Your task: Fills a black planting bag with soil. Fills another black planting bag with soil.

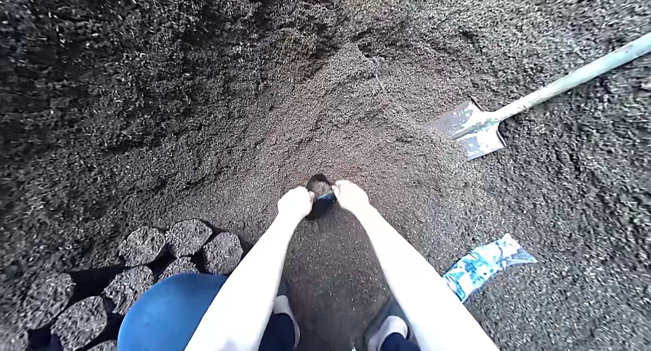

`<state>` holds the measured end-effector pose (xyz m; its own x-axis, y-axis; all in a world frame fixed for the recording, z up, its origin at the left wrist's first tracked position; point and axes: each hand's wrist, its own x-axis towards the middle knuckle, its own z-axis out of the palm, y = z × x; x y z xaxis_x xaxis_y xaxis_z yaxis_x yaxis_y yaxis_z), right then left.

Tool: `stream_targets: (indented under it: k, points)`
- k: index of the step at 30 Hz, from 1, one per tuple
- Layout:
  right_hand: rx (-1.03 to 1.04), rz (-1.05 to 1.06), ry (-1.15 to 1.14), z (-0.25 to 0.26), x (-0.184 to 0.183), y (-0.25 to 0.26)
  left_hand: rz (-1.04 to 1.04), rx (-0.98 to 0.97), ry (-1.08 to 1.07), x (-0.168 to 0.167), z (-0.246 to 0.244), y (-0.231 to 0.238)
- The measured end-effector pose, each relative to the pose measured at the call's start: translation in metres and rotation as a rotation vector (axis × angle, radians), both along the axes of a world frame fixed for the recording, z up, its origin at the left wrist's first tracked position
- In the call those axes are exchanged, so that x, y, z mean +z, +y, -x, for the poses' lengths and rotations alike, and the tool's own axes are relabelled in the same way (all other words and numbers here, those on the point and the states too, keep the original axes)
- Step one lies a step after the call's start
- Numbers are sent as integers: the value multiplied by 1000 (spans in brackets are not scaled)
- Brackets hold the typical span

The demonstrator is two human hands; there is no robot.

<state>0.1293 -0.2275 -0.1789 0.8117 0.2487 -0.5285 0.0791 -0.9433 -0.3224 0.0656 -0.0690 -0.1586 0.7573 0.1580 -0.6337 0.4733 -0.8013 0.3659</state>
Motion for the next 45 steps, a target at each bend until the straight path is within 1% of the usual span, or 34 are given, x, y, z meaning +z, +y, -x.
stream_targets:
  k: [2, 5, 6, 7, 8, 9, 10, 12, 13, 14, 15, 16, 18, 19, 20, 21, 24, 26, 27, 29, 32, 34, 36, 37, 39, 42, 44, 45]
  points:
    - [-35, -68, -74, 18, 36, -12, 71, 1, -126, 19, 19, 3]
    - [-47, -206, -279, 53, 77, -37, 180, 52, -305, 57, 56, -2]
    - [-51, -249, -343, 65, 86, -44, 219, 71, -352, 66, 68, -6]
    - [-64, -286, -397, 76, 86, -50, 262, 93, -387, 69, 80, -11]
    - [-87, -300, -424, 87, 79, -54, 305, 114, -404, 63, 90, -17]
    - [-111, -288, -426, 93, 64, -56, 337, 131, -398, 50, 96, -22]
    - [-135, -250, -390, 96, 42, -57, 337, 135, -354, 28, 98, -27]
    - [-159, -130, -193, 101, -6, -62, 276, 88, -165, -27, 101, -36]
    - [-164, -79, -113, 103, -20, -67, 224, 39, -74, -47, 102, -39]
    - [-162, -45, -70, 105, -25, -70, 174, 2, 0, -56, 102, -41]
    - [-157, -31, -68, 107, -21, -73, 128, -13, 48, -53, 103, -44]
    - [-137, -31, -103, 111, -14, -75, 88, -11, 59, -43, 105, -47]
    - [-23, -89, -261, 124, -8, -79, 42, 17, -14, -23, 105, -53]
    - [39, -152, -346, 129, -9, -79, 32, 13, -64, -19, 100, -55]
    - [87, -191, -367, 133, -8, -78, 12, -20, -112, -21, 91, -58]
    - [117, -205, -328, 136, -6, -75, 0, -72, -163, -26, 81, -63]
    - [167, -164, -38, 140, -4, -62, -27, -299, -250, -52, 54, -80]
    - [226, -120, 78, 143, -15, -61, -10, -382, -231, -65, 46, -84]
    - [247, -104, 105, 146, -19, -63, 17, -399, -228, -67, 45, -84]
    - [264, -76, 85, 161, -28, -68, 79, -424, -236, -64, 55, -85]
    - [248, -49, 30, 203, -51, -73, 158, -461, -236, -65, 97, -89]
    - [231, -13, 35, 231, -68, -71, 235, -492, -233, -67, 124, -95]
    - [221, 1, 4, 249, -83, -68, 323, -538, -253, -74, 139, -100]
    - [220, 12, -4, 253, -88, -67, 359, -561, -263, -78, 142, -101]
    - [211, 73, 85, 248, -90, -63, 404, -592, -276, -83, 144, -102]
    - [164, 145, 222, 235, -92, -50, 408, -626, -293, -93, 143, -103]
    - [155, 153, 234, 225, -92, -46, 418, -575, -287, -90, 136, -103]
    - [155, 139, 214, 219, -89, -48, 424, -521, -273, -84, 130, -101]
